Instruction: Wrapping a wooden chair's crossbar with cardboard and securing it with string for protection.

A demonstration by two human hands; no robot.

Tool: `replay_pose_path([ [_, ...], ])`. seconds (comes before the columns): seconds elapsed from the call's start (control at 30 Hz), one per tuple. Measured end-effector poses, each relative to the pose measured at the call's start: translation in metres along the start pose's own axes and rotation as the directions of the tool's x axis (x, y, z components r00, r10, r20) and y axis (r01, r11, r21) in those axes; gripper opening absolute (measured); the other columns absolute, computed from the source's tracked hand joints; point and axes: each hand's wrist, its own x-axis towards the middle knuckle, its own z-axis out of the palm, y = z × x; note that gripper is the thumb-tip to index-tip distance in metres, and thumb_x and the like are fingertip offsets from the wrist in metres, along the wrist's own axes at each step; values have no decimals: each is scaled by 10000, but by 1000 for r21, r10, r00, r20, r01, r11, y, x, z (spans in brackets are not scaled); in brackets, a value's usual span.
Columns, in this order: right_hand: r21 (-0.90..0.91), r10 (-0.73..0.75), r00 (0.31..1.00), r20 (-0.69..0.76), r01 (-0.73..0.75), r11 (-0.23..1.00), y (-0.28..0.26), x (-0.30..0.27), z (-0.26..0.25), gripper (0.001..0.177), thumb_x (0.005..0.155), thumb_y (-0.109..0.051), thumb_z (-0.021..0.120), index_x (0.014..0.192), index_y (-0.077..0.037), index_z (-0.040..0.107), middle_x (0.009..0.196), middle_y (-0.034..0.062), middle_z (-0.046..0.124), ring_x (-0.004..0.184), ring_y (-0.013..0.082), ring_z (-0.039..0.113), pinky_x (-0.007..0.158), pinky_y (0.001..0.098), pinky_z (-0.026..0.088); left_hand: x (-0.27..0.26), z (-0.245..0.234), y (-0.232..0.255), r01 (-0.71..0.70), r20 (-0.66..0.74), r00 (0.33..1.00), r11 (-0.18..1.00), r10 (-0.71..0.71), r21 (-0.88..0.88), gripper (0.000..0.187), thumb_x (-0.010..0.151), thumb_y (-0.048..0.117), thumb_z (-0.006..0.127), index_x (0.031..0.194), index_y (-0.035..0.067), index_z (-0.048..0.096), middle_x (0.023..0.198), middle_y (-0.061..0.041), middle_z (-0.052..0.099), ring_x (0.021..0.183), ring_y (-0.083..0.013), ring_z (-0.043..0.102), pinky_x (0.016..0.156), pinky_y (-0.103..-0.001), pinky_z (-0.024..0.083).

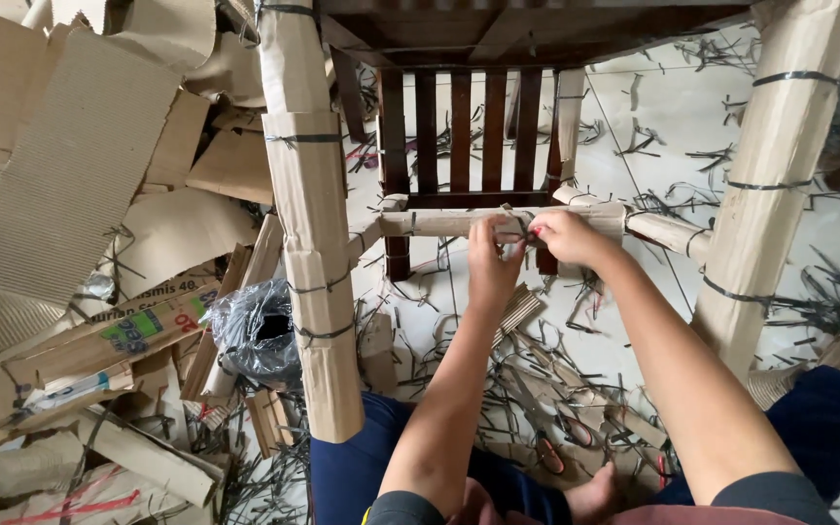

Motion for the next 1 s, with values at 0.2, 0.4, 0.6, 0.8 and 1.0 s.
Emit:
replay_pose_path([
  [0.2,87,163,986,20,-165,983,29,16,10,247,981,-234,564,956,-92,764,714,81,626,732,233,574,674,411,457,-13,8,11,-150,-59,985,976,161,158,348,779,104,879,1069,142,692,1068,36,660,876,-148,744,755,-248,580],
  [0.4,252,139,990,-7,-132,959,-38,-24,-23,225,879,-6,687,1089,9,766,732,120,728,664,156,666,655,286,500,-9,-2,7,-205,-3,977,934,215,293,57,927,256,779,947,206,758,806,38,694,766,-217,742,687,-298,586],
  [0.6,-429,-244,913,-327,87,899,-1,10,-15,100,1007,-154,674,947,-152,754,891,6,649,819,225,713,752,347,603,-18,-14,14,-299,133,953,904,271,305,22,937,209,721,940,229,714,802,52,659,803,-227,720,737,-344,525],
  [0.8,-185,-84,962,-259,36,982,-45,-8,-23,62,960,-105,713,969,-109,775,893,125,692,897,340,711,817,458,581,-22,-23,9,-267,162,960,918,227,292,40,906,163,741,907,173,703,881,3,703,841,-304,735,735,-405,571],
  [1.0,-179,-183,965,-186,150,972,-52,-34,-11,416,789,86,747,1143,-132,750,1097,128,684,1032,355,693,914,467,581,-14,-25,22,-237,135,968,948,211,213,42,959,119,722,959,158,739,964,8,718,911,-281,749,795,-354,589],
])
